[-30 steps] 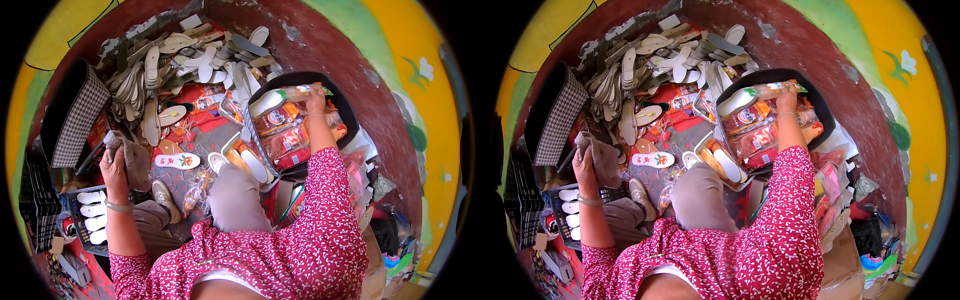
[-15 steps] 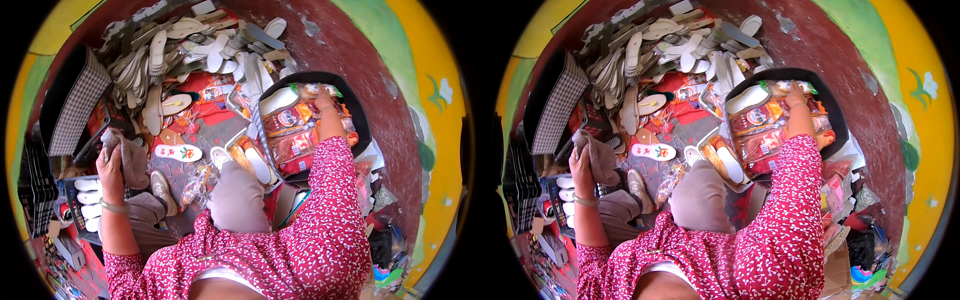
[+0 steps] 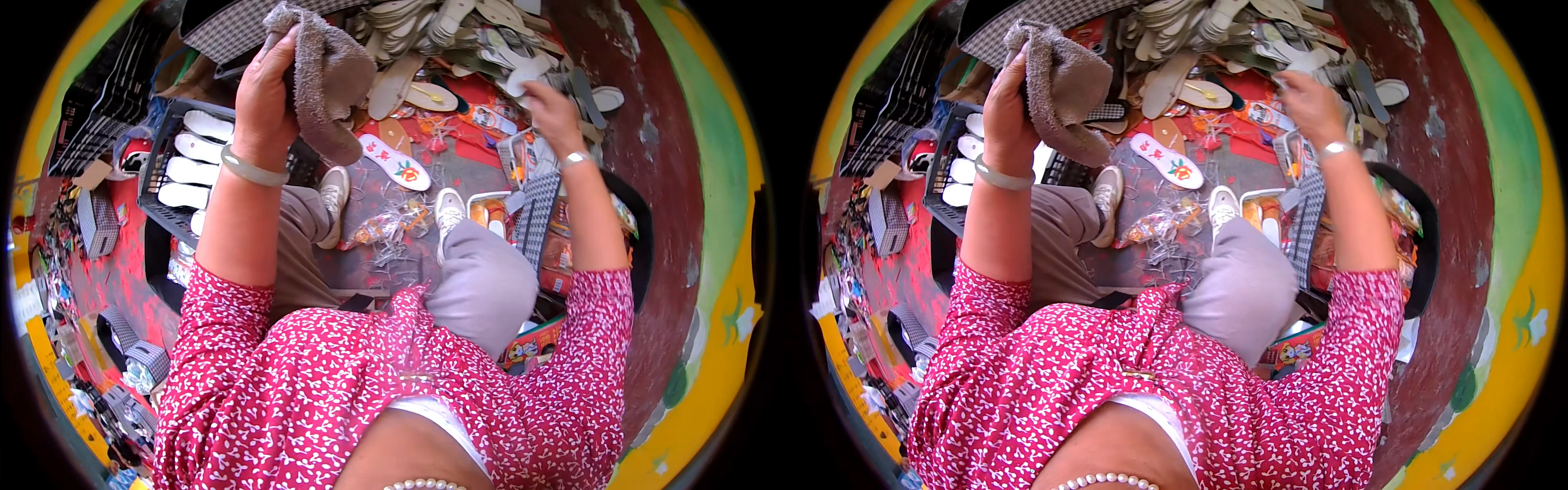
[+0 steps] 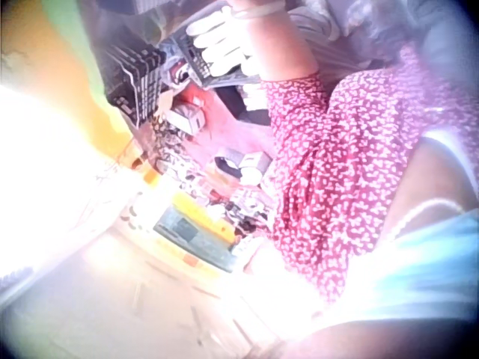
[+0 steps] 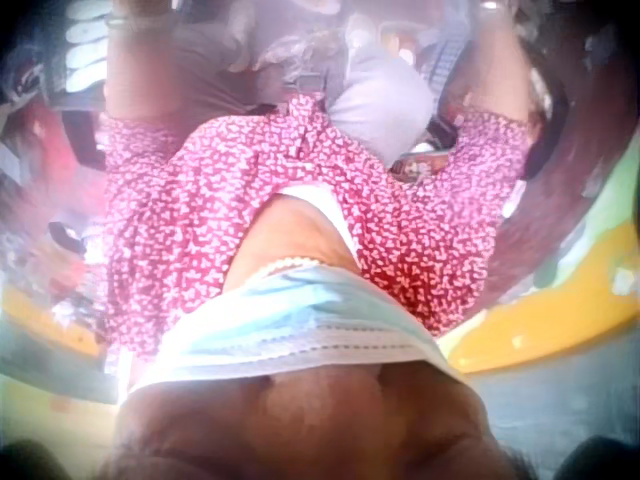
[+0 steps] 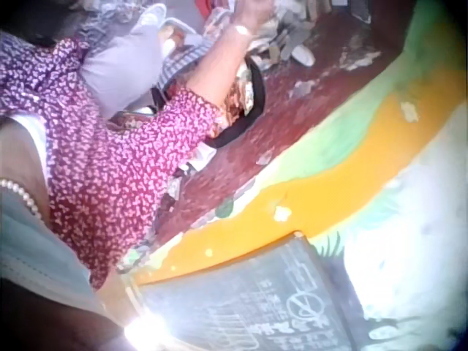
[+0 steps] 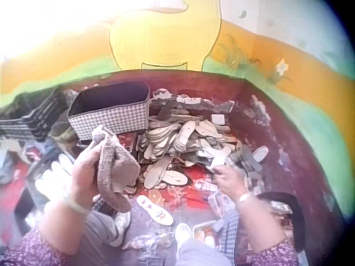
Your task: The person wipes various packaged goods with a cloth, including items in orange and purple wrappers, and then places them into a black plastic crate.
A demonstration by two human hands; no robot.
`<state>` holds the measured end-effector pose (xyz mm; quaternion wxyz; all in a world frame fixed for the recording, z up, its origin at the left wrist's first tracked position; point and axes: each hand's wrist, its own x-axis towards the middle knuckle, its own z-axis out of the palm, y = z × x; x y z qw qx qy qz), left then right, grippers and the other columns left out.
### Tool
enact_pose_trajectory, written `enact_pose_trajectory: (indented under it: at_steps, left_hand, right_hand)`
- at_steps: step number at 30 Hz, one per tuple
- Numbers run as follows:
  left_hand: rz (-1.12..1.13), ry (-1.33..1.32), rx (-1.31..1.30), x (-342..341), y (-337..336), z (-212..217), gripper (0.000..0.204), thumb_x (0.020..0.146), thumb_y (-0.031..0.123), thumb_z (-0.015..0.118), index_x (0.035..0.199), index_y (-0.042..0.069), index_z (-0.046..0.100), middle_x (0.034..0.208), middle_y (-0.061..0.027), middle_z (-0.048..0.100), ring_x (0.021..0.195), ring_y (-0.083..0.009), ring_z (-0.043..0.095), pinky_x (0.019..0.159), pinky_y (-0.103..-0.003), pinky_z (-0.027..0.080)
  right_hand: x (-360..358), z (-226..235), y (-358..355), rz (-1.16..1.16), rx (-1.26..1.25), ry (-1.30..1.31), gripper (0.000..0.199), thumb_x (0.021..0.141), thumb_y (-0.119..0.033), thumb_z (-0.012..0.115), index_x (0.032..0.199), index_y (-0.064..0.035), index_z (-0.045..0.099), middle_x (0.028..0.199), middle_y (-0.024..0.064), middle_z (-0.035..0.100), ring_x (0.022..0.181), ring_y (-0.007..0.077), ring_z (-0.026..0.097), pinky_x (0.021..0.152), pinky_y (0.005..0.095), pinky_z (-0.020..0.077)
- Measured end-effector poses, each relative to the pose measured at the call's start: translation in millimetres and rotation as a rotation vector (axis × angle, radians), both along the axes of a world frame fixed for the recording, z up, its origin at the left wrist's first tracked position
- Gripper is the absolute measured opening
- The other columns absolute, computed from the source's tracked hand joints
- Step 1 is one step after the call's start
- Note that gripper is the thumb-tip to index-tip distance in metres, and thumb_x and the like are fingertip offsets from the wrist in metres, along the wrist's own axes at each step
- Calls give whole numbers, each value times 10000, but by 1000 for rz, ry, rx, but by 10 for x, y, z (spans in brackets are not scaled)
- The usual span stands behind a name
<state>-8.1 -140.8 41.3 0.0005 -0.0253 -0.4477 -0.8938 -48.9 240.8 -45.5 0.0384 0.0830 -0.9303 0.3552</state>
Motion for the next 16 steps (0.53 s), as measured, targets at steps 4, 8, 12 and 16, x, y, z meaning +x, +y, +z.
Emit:
enact_pose_trajectory:
  at_steps: [4,8,12,16]
  left_hand:
    - [81,42,3,-44,-285,52,271,928,186,462,1128,20,542,1020,-85,612,933,-190,592,844,-328,475]
    - [173,54,126,-56,-564,125,277,937,184,429,1135,22,533,1043,-97,606,971,-219,584,886,-364,461]
    - [165,79,316,-112,-775,121,271,938,179,420,1113,9,539,1035,-114,611,970,-239,588,899,-388,457]
    - [158,36,416,-136,-899,76,321,938,212,421,1143,-13,523,1116,-156,592,1058,-289,562,971,-434,413]
  right_hand:
    - [-403,-780,-1139,338,329,-443,405,720,-250,627,1079,-62,614,994,180,634,919,318,609,802,393,471]
    - [-440,-2265,-1602,320,683,-672,562,666,-353,708,1139,-77,585,1140,165,591,1048,303,573,877,377,461]
    - [62,-3138,-1540,-76,377,-889,880,583,-391,794,1272,-2,408,1232,213,517,1118,332,525,940,381,418]
    - [290,-3327,-1803,-264,351,-1015,789,695,-284,739,1336,-45,348,1261,176,509,1153,313,509,1014,360,358]
